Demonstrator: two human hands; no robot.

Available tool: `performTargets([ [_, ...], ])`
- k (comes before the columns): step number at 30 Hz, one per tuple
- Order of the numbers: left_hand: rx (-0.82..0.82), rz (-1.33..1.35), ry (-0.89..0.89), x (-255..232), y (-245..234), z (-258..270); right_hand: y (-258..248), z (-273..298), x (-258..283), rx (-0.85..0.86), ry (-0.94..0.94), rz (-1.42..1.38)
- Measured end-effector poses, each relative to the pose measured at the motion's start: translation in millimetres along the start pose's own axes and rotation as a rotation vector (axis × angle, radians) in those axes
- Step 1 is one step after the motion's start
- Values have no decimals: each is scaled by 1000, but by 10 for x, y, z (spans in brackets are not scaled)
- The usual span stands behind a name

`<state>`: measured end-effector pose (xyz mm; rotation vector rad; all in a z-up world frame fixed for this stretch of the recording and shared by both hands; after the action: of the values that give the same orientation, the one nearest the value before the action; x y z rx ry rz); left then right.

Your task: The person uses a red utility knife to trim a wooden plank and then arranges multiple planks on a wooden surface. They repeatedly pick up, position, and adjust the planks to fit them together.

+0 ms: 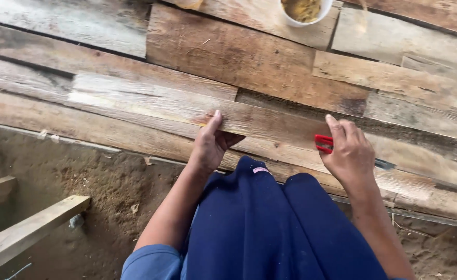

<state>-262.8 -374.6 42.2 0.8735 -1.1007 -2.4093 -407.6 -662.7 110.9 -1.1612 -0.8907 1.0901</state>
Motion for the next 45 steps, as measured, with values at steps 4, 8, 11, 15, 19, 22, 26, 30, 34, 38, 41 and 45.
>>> performTargets([
  [4, 306, -786, -44, -154, -115, 215, 250, 109, -63, -18, 23, 18],
  [8, 317, -2016, 326, -51, -402, 198, 247, 202, -45, -19, 54, -32],
  [11, 364, -2238, 381, 104, -602, 61, 201, 224, -63, 147, 123, -140],
  [15, 375, -2236, 431, 115, -595, -40, 98, 277, -77, 142, 131, -134],
  [19, 355, -2253, 493, 141, -637, -112, 132, 352, -88, 104, 100, -98],
  [22, 357, -2255, 470, 211, -738, -191, 167, 384, -71, 127, 124, -74],
  [26, 337, -2234, 490, 193, -728, -172, 279, 443, -40, 48, 42, -34],
  [30, 331, -2238, 581, 232, -757, -158, 455, 454, 33, 42, -24, 12],
  [34, 318, -2190, 608, 250, -761, -131, 590, 447, 119, 63, -20, 27],
  [38, 328, -2152, 507, 225, -700, -59, 611, 448, 124, 79, -14, 24],
  [41, 291, -2197, 529, 237, -681, -53, 603, 451, 107, 8, -34, 48],
  [45, 293, -2184, 428, 196, -592, -41, 663, 427, 97, 45, -20, 50],
])
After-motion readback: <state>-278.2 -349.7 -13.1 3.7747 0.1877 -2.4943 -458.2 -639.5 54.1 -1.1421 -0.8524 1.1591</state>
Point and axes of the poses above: each hand's wrist, its own z-axis away from the middle knuckle, its own y-axis out of the palm, x = y × z, the point moved 3 cm from there along -z, towards the middle knuckle, and after that the axes turned 13 degrees about x, right-handed, at the moved point
